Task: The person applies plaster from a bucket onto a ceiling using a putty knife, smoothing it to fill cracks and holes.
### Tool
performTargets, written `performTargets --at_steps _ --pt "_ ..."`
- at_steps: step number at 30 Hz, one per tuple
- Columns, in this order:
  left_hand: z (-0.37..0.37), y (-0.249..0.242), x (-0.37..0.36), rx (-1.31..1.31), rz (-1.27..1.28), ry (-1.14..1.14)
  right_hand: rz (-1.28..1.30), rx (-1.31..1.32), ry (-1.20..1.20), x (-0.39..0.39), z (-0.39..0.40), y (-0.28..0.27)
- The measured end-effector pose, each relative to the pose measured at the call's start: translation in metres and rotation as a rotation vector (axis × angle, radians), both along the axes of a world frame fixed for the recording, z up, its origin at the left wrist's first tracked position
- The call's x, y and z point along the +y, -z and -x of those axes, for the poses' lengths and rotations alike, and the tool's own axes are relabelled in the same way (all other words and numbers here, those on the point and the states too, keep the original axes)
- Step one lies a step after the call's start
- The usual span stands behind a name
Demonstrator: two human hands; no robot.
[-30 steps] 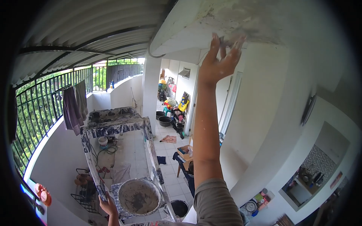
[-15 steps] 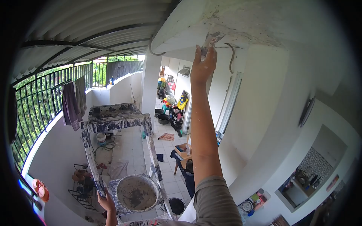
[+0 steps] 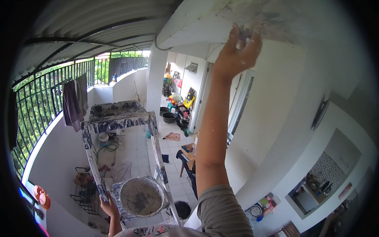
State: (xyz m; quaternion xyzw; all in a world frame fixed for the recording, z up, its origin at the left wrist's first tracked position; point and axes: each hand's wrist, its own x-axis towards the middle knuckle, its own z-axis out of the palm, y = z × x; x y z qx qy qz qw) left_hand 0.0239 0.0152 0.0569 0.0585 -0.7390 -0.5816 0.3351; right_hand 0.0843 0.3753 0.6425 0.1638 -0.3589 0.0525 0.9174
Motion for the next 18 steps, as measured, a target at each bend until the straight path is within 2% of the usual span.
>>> performTargets --at_steps 3,6,9,10,12,15,16,17,18 --pt "0.003 0.005 -0.001 -0.006 -0.024 0.024 0.128 -0.085 0.079 0.016 0.027 0.009" --pt "0.005 0.01 -0.002 -0.017 -0.028 0.027 0.11 -0.121 0.149 0.041 0.065 0.019" --pt "0.0 0.001 0.0 -0.003 -0.019 0.021 0.17 -0.262 0.037 0.048 0.092 0.039" --pt "-0.001 0.0 -0.002 -0.01 -0.023 0.035 0.166 -0.29 0.141 0.045 0.089 0.049" --pt "0.0 0.002 -0.003 -0.028 -0.039 0.065 0.085 -0.283 0.129 0.052 0.097 0.063" --pt "0.001 0.003 0.001 0.016 -0.049 0.048 0.223 -0.179 -0.027 0.049 0.081 0.072" --pt "-0.002 -0.003 0.001 0.03 -0.046 0.039 0.2 -0.097 0.102 0.052 0.068 0.065" --pt "-0.003 -0.004 0.0 0.017 -0.026 0.054 0.152 -0.045 -0.07 0.039 0.05 0.053" --pt "-0.002 -0.002 -0.001 0.017 -0.024 0.036 0.164 -0.014 -0.023 0.026 0.03 0.037"
